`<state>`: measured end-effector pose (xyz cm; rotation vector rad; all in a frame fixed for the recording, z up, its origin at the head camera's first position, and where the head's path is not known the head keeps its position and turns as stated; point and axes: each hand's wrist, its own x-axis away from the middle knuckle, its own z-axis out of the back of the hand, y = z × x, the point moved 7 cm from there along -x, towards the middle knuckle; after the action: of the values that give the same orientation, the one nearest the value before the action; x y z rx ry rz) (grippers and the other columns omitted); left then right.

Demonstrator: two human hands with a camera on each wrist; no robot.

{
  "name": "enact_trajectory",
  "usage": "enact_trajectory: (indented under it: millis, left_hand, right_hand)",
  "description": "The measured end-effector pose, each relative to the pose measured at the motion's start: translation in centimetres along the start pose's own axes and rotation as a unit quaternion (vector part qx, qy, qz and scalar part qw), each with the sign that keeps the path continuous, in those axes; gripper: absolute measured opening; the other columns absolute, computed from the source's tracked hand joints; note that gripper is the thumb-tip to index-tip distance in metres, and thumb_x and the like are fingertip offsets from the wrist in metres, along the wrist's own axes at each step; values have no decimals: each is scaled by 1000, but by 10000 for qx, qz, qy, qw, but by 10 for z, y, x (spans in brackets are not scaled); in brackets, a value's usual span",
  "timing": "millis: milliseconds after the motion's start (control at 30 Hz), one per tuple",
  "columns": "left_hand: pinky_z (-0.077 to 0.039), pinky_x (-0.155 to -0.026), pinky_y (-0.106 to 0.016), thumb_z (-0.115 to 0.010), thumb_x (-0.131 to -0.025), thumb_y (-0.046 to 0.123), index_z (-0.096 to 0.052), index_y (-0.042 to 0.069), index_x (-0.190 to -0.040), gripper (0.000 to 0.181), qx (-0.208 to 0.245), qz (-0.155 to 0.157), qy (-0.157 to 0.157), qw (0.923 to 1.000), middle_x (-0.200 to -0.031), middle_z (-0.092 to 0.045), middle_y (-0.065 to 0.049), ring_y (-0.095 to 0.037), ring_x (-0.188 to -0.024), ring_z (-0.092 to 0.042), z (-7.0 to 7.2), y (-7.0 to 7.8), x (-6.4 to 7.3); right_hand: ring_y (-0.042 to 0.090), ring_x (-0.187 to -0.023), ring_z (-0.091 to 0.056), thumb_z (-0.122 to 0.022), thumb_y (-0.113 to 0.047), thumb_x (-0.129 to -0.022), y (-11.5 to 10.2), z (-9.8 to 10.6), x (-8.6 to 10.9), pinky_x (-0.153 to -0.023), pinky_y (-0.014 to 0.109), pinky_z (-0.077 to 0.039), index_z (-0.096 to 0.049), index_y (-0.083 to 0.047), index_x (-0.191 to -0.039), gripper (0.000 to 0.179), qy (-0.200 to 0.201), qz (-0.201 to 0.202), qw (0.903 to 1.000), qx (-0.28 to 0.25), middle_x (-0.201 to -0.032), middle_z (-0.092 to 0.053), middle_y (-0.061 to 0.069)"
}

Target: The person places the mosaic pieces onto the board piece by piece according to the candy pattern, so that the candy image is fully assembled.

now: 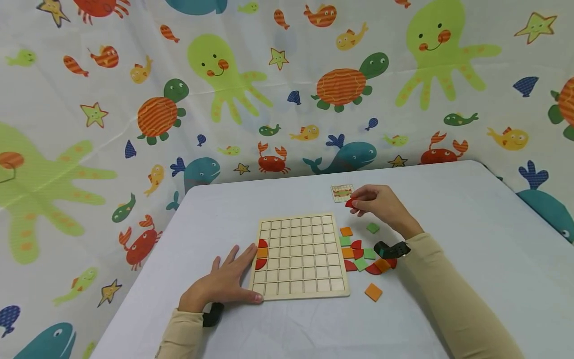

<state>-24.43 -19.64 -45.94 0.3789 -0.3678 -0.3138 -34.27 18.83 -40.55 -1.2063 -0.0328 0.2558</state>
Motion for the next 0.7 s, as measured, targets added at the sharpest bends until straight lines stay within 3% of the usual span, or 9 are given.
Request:
enact_trajectory:
  millis: [400,700]
  left_hand:
    - [3,-119,-79,-92,-74,60,-24,10,-171,129,-75,-25,14,10000,-177,-21,-11,-46,-162,-2,1,-2,1]
    - [3,-118,-80,-91,-74,61,-24,10,-172,129,-112,-107,-4,9999,-178,-21,-11,-46,-162,-2,2,-6,2]
  right_hand:
    - [29,-86,-77,-69,-3,-104,-24,-47,-1,-86,31,-62,-70,9,-124,23,-270,306,9992,3,-108,-75,18]
    - [31,-84,-78,-70,0,-103,-39,-79,-2,-82,37,-64,-73,6,-115,14,-524,504,9973,-82,-104,-72,16]
